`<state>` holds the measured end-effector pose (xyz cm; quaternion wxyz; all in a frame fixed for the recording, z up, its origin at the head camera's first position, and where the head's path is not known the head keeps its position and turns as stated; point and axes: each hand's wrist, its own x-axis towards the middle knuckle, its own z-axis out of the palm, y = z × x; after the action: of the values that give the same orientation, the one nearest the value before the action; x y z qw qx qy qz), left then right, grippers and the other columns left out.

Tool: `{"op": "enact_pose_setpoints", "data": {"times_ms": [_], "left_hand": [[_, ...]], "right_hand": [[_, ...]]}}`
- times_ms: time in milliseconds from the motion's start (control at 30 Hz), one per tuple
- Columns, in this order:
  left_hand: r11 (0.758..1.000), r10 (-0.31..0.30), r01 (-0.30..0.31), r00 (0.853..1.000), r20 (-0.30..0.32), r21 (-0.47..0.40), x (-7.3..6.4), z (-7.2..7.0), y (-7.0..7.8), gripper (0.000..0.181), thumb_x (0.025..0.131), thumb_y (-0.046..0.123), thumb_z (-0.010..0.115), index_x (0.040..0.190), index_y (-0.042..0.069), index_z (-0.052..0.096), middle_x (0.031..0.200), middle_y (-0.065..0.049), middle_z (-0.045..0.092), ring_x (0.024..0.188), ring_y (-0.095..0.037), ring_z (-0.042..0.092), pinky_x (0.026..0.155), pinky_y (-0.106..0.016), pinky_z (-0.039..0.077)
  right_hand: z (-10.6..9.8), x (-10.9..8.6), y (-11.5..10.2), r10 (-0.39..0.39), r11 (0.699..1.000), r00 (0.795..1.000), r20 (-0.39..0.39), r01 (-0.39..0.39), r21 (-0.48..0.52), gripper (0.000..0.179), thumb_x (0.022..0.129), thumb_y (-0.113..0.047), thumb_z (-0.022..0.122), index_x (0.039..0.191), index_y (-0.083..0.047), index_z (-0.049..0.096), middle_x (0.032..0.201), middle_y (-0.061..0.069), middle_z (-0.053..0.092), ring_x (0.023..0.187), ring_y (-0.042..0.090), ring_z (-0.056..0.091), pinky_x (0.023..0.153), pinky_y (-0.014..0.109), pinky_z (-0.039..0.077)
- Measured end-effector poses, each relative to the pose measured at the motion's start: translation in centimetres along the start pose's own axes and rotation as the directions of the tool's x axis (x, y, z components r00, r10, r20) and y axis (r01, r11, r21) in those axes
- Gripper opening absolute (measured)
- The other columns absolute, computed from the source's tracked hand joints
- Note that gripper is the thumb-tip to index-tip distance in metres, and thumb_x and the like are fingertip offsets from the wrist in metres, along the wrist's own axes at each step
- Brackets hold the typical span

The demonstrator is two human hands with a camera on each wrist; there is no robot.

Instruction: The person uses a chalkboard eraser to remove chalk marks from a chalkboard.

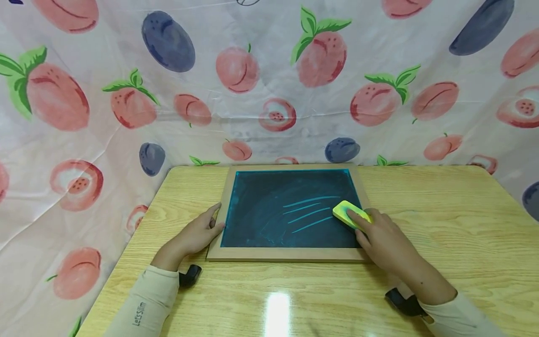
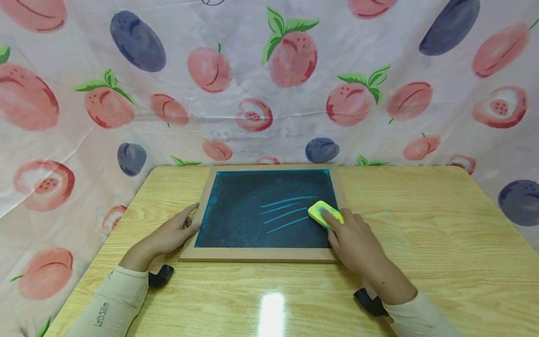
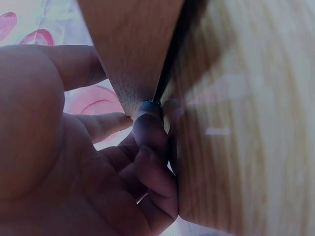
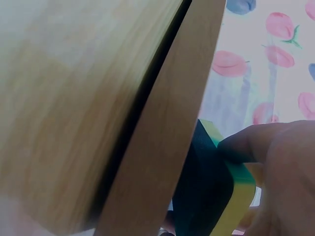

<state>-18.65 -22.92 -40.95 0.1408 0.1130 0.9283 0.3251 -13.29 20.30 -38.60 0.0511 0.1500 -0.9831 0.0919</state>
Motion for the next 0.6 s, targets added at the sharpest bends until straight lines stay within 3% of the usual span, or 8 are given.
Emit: {"op": "enact_pose_setpoints", "data": {"times_ms": [433,600], "left_hand": [[1.0,-0.001,0.001,1.0,-0.001,0.001,-0.1,-0.1,0.0,0.064,0.097,0.036,0.044,0.149,0.015,0.014,0.08,-0.004,0.044,0.066,-0.016,0.042,0.072,-0.033,0.036],[1.0,-0.008,0.008,1.0,-0.002,0.004,-0.1,0.0,0.0,0.064,0.097,0.036,0.044,0.149,0.015,0.014,0.083,-0.004,0.045,0.075,-0.016,0.046,0.075,-0.034,0.035]], "right_hand": [[0.4,-1.0,-3.4,-0.112,0.994,0.994,0.01,0.112,0.005,0.044,0.091,-0.025,0.054,0.134,-0.026,0.05,0.118,0.018,0.052,0.1,0.029,0.053,0.082,0.046,0.048],[0.5,-1.6,-4.9,-0.147,0.989,0.989,0.005,0.147,-0.004,0.047,0.09,-0.025,0.056,0.136,-0.03,0.047,0.12,0.016,0.051,0.101,0.029,0.054,0.081,0.046,0.048]]}}
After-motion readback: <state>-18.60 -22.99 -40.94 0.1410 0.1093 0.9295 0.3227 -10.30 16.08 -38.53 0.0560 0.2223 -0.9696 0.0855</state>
